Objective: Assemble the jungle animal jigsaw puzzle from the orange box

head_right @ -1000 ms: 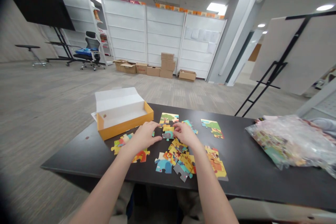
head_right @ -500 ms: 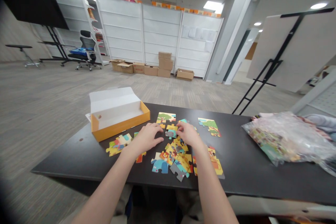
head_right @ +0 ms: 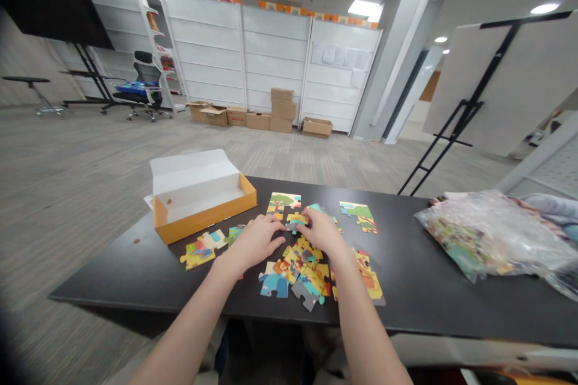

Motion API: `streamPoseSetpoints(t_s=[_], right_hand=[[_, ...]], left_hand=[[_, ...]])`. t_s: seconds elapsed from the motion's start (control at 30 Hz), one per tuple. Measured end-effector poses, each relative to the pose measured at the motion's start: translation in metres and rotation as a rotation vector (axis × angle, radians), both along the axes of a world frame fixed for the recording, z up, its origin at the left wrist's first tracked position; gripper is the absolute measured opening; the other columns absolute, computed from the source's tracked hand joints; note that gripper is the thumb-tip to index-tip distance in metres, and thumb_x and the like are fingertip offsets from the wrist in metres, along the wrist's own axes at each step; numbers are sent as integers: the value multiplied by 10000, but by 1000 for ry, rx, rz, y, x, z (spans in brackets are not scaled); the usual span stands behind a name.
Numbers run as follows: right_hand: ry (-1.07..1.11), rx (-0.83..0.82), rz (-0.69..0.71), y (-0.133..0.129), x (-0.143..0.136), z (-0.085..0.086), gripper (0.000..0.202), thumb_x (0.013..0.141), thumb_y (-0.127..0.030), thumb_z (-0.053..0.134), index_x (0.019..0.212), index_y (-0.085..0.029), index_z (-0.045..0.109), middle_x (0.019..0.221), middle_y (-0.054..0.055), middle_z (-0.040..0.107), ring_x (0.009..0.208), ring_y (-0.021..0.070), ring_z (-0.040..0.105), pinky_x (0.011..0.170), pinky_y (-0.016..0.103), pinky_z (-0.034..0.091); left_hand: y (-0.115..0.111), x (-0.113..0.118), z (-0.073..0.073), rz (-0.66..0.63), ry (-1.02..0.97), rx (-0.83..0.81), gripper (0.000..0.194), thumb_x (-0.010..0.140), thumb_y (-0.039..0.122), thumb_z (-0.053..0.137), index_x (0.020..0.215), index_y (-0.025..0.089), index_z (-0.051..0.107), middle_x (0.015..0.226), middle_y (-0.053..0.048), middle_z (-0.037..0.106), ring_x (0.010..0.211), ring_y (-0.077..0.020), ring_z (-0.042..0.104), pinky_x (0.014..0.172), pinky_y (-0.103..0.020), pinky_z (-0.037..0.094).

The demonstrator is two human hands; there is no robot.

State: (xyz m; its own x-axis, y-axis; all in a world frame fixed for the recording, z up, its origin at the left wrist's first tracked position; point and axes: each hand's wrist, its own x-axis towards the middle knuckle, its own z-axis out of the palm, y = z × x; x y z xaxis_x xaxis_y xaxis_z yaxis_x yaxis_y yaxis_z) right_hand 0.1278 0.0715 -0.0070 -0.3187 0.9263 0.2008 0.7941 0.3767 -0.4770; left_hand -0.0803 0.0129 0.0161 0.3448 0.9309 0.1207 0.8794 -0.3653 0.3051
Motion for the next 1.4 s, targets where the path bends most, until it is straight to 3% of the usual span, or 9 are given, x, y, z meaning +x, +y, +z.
streamPoseSetpoints(t_s=[0.27,0.67,0.83,1.0,1.1,1.27,1.4], right_hand=[[-21,-69,45,-8,2,11,393,778,-294,768,1150,-188,697,917,54,726,716,180,650,731,304,488],[-18,-135,45,-13,8,15,463,776,-185,757,1231,-201,676,1055,68,751,737,168,680,722,291,507],[-43,-143,36,-15,10,17,421,773,-163,747,1187,-189,680,1091,68,754,723,159,661,705,281,496],[-70,-74,36,-18,13,25,319,811,-202,716,1128,-174,704,1057,81,751,712,163,642,695,292,484],[-22,-85,51,-23,16,34,300,804,-223,726,1101,-179,719,1019,69,752,710,159,630,710,299,487],[6,-232,224,-38,12,50,392,717,-293,825,1094,-215,747,1055,56,734,823,192,643,764,315,511],[-104,-326,294,-44,1,51,615,583,-290,919,1168,-227,741,1160,79,676,1017,256,637,903,353,505]], left_hand=[[-4,1,0,-1,42,37,278,946,341,563,1140,213,715,1177,-114,667,1102,-308,592,942,-443,491],[-8,6,5,-75,47,50,210,952,257,567,1093,211,715,1135,-89,700,1090,-282,626,910,-405,489],[-14,-1,7,-89,-64,11,196,944,274,585,1055,203,730,1091,-74,717,1039,-256,647,901,-366,490],[-26,-18,8,-77,-159,-88,245,935,397,605,985,201,743,1000,-65,727,965,-257,668,848,-355,498],[-37,-28,9,-100,-173,-128,358,834,497,722,1029,198,738,1083,-80,711,1035,-281,652,913,-384,494],[-51,-35,6,-168,-151,-161,733,571,546,902,1190,213,694,1291,-103,630,1228,-341,541,1058,-471,434],[-54,-35,2,-166,-150,-159,617,606,496,898,1124,222,706,1286,-93,623,1231,-330,530,1068,-474,425]])
